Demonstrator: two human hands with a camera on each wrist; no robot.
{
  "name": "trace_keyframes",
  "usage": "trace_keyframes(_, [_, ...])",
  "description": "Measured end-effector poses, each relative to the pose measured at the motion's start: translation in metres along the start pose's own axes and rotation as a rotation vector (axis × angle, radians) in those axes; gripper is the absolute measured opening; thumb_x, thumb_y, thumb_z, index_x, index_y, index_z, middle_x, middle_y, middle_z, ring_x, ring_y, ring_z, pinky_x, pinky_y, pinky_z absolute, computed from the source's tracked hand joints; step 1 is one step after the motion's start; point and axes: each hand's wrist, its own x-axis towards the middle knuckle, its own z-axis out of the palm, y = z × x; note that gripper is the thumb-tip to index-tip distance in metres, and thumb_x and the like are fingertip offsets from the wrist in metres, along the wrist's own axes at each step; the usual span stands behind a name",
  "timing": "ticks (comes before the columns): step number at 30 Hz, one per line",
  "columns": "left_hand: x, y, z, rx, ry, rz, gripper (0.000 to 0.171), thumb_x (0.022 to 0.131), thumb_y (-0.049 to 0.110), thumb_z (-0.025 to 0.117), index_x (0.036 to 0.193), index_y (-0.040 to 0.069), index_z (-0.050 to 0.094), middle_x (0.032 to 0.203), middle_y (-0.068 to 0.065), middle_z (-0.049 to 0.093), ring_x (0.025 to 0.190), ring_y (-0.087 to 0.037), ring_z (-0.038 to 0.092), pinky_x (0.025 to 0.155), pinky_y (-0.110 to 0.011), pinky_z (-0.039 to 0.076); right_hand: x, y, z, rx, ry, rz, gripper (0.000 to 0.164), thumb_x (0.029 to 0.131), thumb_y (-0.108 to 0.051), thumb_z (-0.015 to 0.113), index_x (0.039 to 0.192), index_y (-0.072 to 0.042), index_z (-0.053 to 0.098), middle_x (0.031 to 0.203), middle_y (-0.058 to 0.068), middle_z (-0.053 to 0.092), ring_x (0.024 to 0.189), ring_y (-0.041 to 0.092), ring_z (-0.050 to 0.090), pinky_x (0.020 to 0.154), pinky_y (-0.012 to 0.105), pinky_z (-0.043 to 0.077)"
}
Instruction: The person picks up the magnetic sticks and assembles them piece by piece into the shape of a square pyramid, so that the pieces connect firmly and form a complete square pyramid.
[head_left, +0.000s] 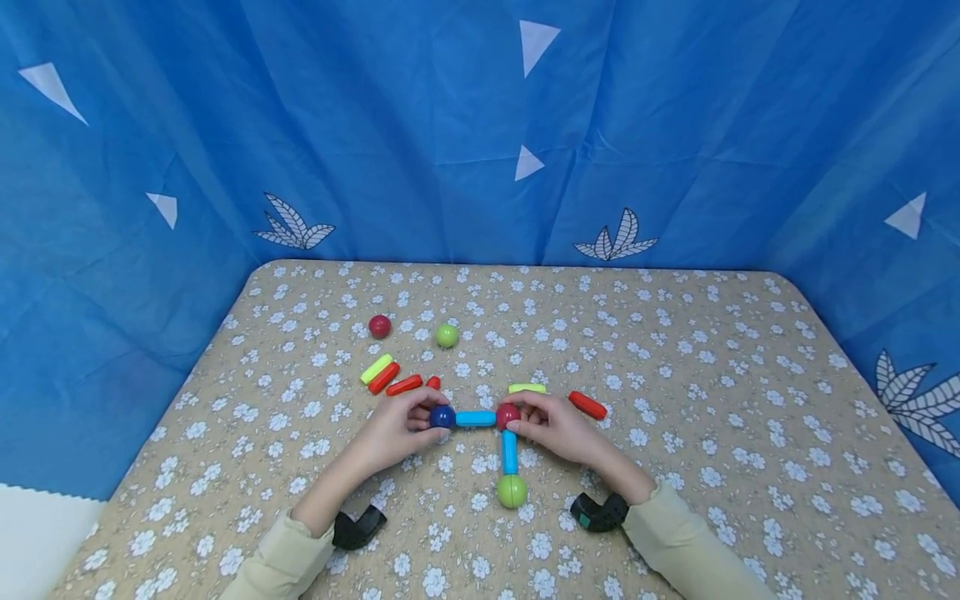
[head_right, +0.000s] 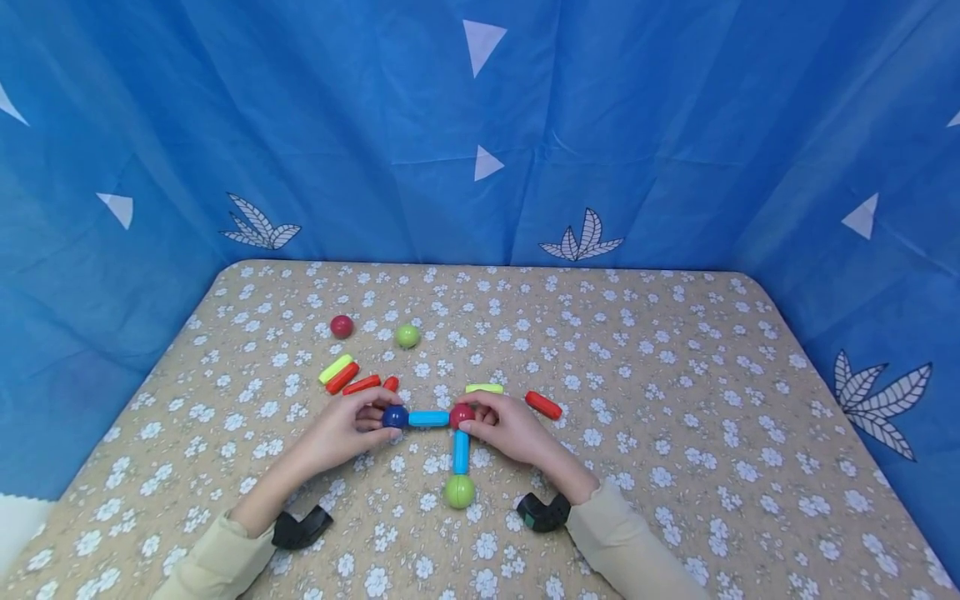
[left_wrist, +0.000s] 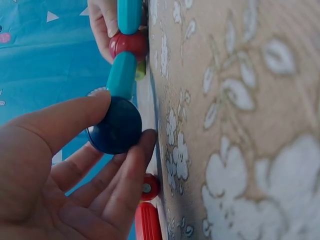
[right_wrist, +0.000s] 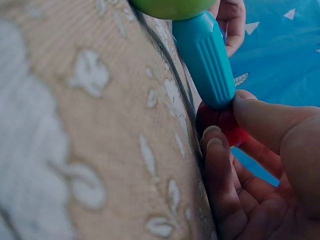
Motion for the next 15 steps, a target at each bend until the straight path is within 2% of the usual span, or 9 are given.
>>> trace_keyframes(10, [0.0,-0.0014,0.0016,-0.002,0.015,-0.023,0.036,0.079,0.01,0.075,0.112,0.001,0.062,0.097,-0.004,0.062,0.087,-0.017,0.061,0.075,-0.025,0.052,-0.0003,-0.0003,-0.0002,0.017,0.004,0.032,0.033,0.089,-0.024,0.066,0.12,-0.013,0.062,0.08,-0.003,0.054,0.066,0.014,0.049,0.057,0.025,0.044])
trace_keyframes(15, [0.0002,-0.0022,0.002,-0.005,0.026,-0.029,0.037,0.08,0.01,0.075,0.113,0.002,0.063,0.096,-0.003,0.063,0.086,-0.016,0.061,0.074,-0.025,0.052,-0.0001,0.0024,-0.0013,0.015,-0.008,0.005,0.033,0.088,-0.022,0.067,0.119,-0.013,0.063,0.081,-0.003,0.055,0.068,0.014,0.051,0.059,0.025,0.046])
